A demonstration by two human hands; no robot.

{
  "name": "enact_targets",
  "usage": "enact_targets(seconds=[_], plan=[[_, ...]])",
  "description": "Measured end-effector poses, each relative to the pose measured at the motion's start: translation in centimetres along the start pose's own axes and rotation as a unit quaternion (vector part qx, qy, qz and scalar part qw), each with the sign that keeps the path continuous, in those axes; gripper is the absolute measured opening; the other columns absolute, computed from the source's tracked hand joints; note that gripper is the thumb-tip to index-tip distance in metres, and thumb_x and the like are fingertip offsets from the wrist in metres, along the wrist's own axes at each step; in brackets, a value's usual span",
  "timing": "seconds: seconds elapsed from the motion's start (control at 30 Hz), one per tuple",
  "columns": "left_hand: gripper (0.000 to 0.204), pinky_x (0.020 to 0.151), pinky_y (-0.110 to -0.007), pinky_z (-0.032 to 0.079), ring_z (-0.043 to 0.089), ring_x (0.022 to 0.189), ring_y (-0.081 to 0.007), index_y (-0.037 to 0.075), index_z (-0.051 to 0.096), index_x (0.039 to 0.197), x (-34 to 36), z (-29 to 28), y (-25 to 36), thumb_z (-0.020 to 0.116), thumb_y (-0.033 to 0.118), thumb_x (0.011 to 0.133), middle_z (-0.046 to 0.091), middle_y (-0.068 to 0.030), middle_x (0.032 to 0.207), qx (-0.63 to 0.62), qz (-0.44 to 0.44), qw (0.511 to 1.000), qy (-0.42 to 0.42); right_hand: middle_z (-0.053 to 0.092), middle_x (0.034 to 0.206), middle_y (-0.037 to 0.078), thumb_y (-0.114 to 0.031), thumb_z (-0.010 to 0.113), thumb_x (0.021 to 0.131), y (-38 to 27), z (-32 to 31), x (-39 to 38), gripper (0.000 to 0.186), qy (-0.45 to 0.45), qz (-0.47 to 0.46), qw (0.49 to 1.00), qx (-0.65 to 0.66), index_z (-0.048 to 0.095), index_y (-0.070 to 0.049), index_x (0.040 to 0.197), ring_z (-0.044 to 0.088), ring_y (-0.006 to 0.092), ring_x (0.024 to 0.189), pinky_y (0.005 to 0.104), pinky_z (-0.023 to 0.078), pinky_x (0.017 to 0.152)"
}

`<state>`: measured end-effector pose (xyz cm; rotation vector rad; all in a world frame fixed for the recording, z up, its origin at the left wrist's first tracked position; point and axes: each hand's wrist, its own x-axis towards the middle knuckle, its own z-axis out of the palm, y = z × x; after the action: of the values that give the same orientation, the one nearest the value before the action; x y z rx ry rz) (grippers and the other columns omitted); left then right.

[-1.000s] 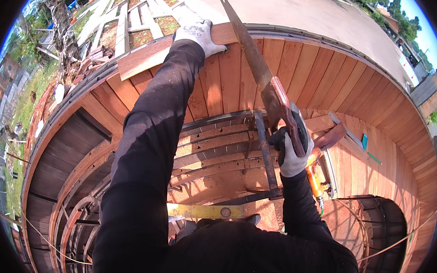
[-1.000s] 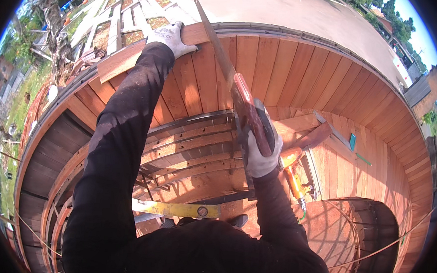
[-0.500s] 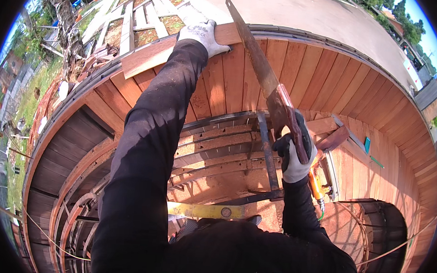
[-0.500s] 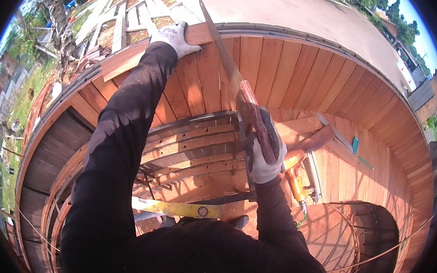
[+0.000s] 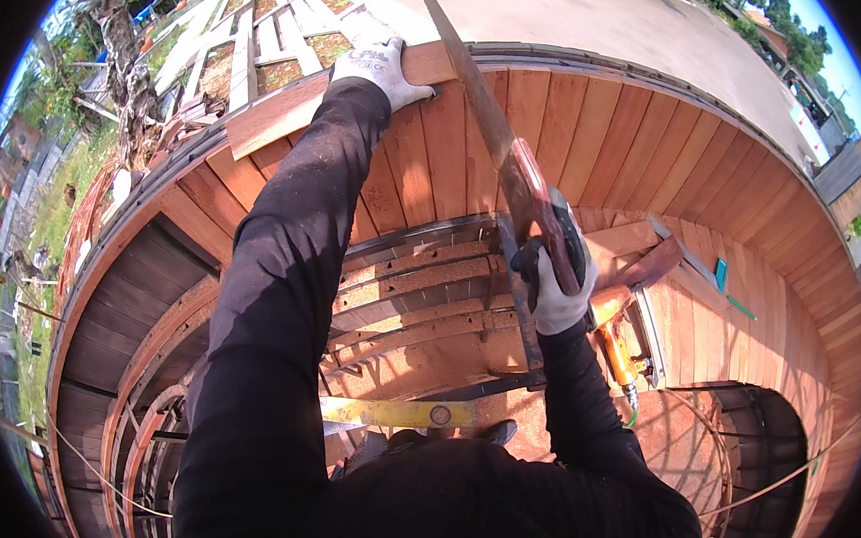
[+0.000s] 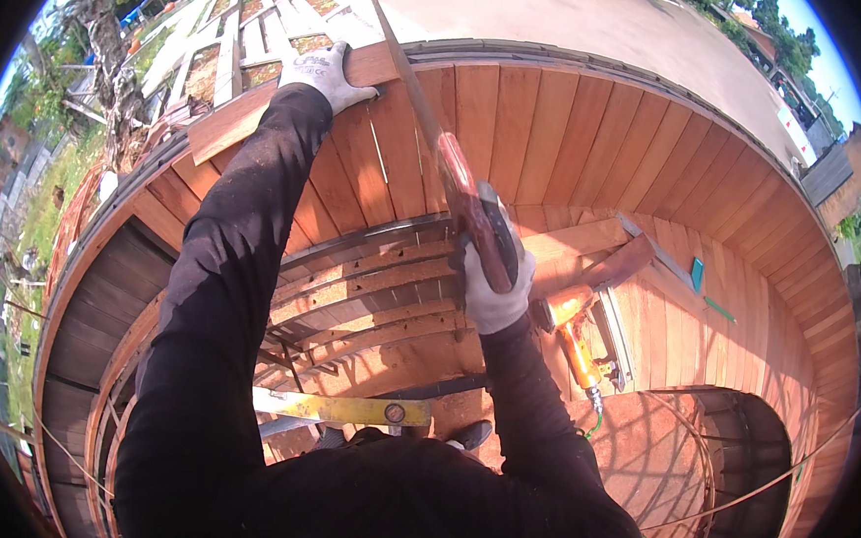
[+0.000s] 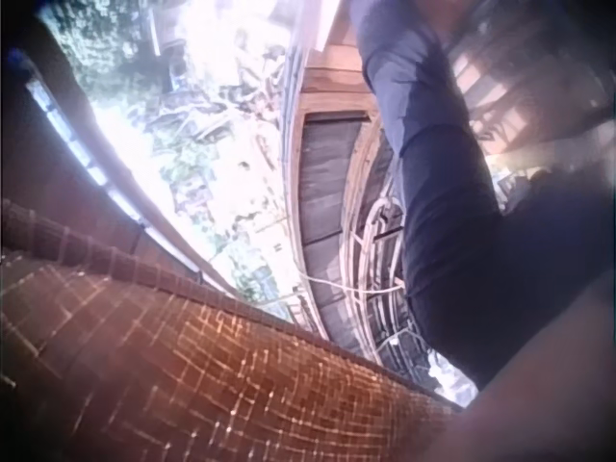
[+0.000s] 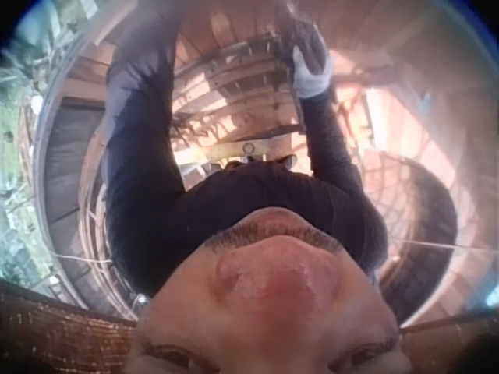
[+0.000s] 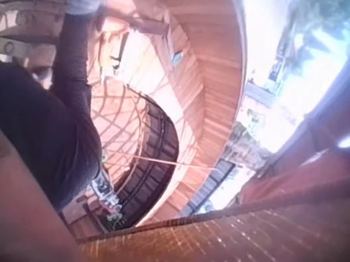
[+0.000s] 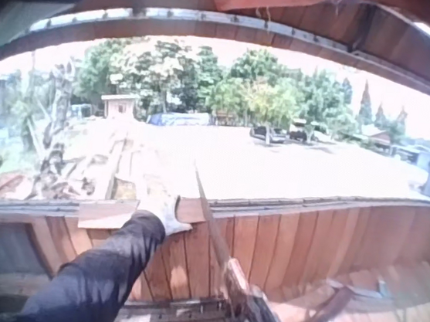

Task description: The person cuts a wooden plank with a hand saw, measures it with a level, and secures it to a curved wooden structure using a nail gun. The person then loads nails into the nail gun and continues fastening planks.

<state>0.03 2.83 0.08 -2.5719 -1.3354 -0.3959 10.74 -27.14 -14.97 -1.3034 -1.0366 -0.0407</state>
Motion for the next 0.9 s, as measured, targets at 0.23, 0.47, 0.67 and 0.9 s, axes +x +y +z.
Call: enact_targets(seconds=[0.23, 0.47, 0.67, 0.9], plan=[[0.087, 0.1, -0.039, 0.048, 0.061, 0.117, -0.0276, 0.008, 0.051, 0.135, -0.5, -0.3, -0.3, 0.07, 0.064, 0.072, 0.062, -0.0143, 0.127, 0.007, -0.007, 0.999, -0.034, 0.07, 0.108, 0.017, -0.014, 0.065, 0.086, -2.5, -1.3, -0.6, 0.053, -0.075, 0.136, 0.984, 0.086, 0.052, 0.005, 0.134, 0.068, 0.0206, 0.088, 0.0298, 0.051, 0.082], [0.086, 0.097, -0.038, 0.049, 0.064, 0.111, -0.0278, 0.006, 0.051, 0.134, -0.3, -0.7, 0.6, 0.069, 0.064, 0.072, 0.065, -0.016, 0.12, 0.018, 0.003, 0.999, -0.037, 0.07, 0.106, 0.016, -0.015, 0.066, 0.086, -4.1, -2.7, -0.5, 0.057, -0.088, 0.185, 0.97, 0.131, 0.05, 0.004, 0.137, 0.068, 0.0217, 0.088, 0.0333, 0.05, 0.081], [0.093, 0.099, -0.04, 0.048, 0.063, 0.113, -0.0306, 0.001, 0.048, 0.137, -0.8, -1.5, 0.5, 0.075, 0.058, 0.068, 0.064, -0.0198, 0.121, 0.01, 0.007, 1.0, 0.001, 0.069, 0.101, 0.017, -0.011, 0.067, 0.083, -3.4, 1.5, 2.2, 0.053, -0.038, 0.011, 0.999, 0.022, 0.054, -0.001, 0.134, 0.067, 0.0291, 0.075, 0.0339, 0.052, 0.072], [0.096, 0.1, -0.041, 0.047, 0.06, 0.119, -0.0302, 0.004, 0.046, 0.14, 0.2, -0.9, 1.3, 0.075, 0.06, 0.068, 0.061, -0.0181, 0.129, 0.032, -0.015, 0.999, -0.031, 0.062, 0.128, 0.018, -0.007, 0.058, 0.082, -4.5, -5.1, -2.3, 0.061, -0.129, 0.087, 0.985, 0.069, 0.046, -0.002, 0.142, 0.066, 0.0244, 0.108, 0.0301, 0.05, 0.091]])
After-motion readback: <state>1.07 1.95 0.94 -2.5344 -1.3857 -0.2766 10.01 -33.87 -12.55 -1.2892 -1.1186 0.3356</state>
